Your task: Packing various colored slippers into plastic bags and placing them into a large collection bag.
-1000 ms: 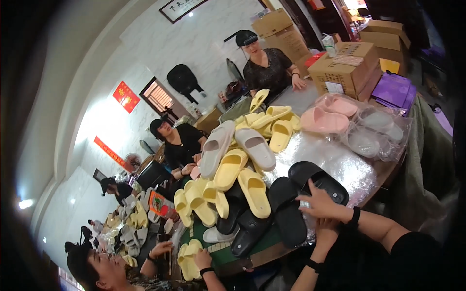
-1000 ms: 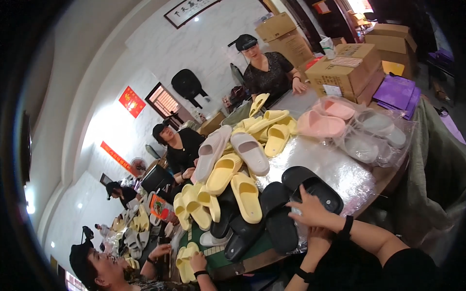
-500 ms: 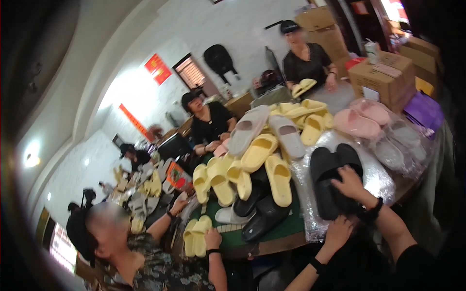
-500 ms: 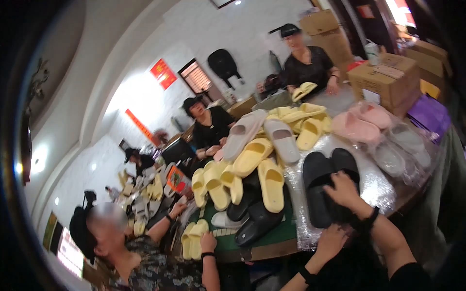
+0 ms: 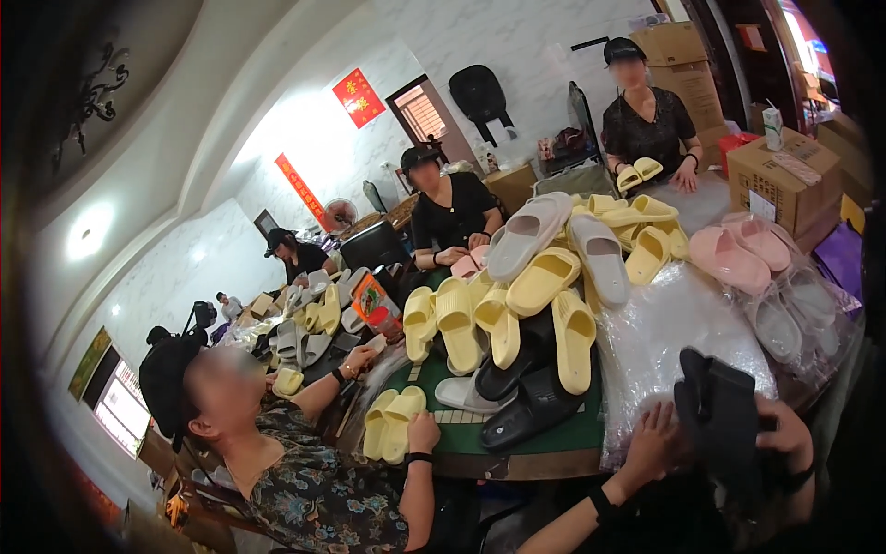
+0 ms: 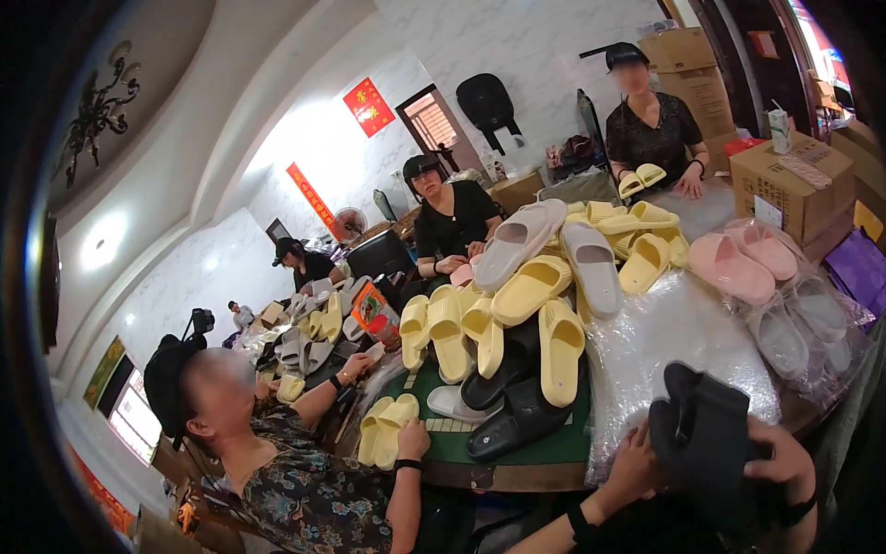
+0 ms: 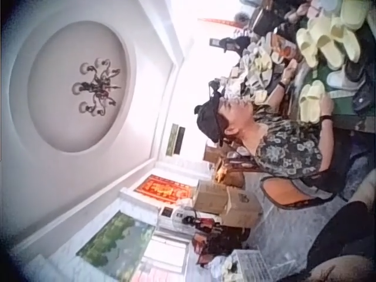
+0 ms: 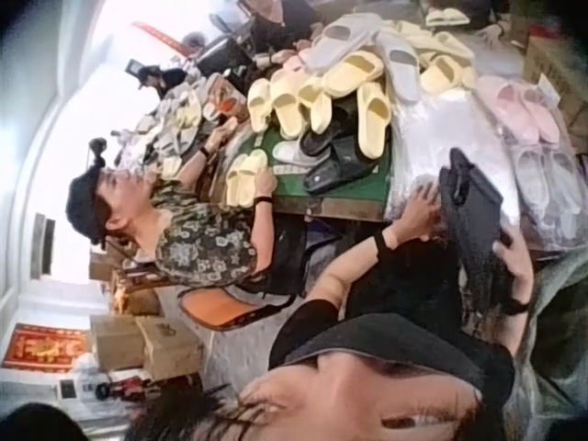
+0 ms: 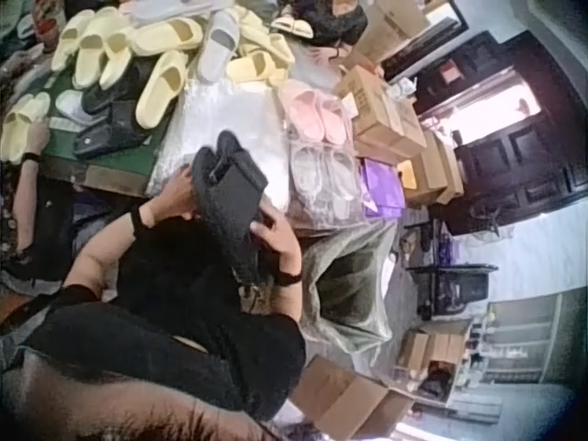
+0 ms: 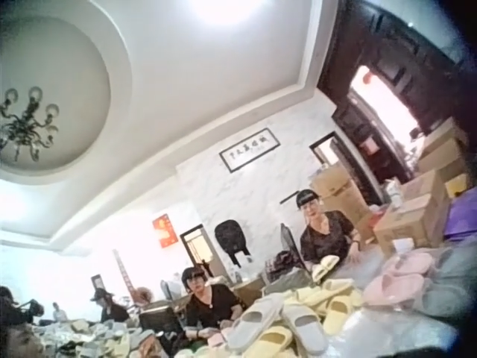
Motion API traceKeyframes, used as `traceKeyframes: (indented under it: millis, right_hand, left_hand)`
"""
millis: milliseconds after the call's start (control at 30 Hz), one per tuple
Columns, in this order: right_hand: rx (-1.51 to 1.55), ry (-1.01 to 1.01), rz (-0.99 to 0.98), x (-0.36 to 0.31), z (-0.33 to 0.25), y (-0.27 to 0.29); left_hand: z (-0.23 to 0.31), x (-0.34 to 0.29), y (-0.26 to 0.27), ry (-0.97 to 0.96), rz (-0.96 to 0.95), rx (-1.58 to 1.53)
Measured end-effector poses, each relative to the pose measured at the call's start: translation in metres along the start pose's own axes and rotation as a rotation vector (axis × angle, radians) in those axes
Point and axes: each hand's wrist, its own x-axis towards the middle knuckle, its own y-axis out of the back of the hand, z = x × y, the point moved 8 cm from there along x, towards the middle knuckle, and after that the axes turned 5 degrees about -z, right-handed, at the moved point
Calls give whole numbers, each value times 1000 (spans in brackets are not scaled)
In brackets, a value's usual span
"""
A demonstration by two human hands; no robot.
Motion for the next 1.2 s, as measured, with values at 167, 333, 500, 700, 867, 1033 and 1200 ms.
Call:
traceKeyframes:
  millis: [167,333,500,700,867,1033,1200]
  right_hand:
    - [4,-76,-245,-16,2,-39]
    - [13,-34,-406,-19,-3,-60]
    - [78,30,-484,-15,1,-53]
    - [15,-31,-504,-35,11,-52]
    - [-163,-58,-412,-40,32,-41]
    - [-177,-167,-397,-39,20,-52]
    - [-120,-143,-349,-38,5,-45]
  left_hand:
    - [-15,14,-11,-41,-265,130]
    - [-26,15,29,30,-29,-342]
    - [-37,13,25,-84,75,-349]
    - [-44,21,42,448,195,-666]
    - [-47,17,51,483,183,-486]
    - [-30,9,62,78,204,-65]
    - [-16,13,76,54,351,-93]
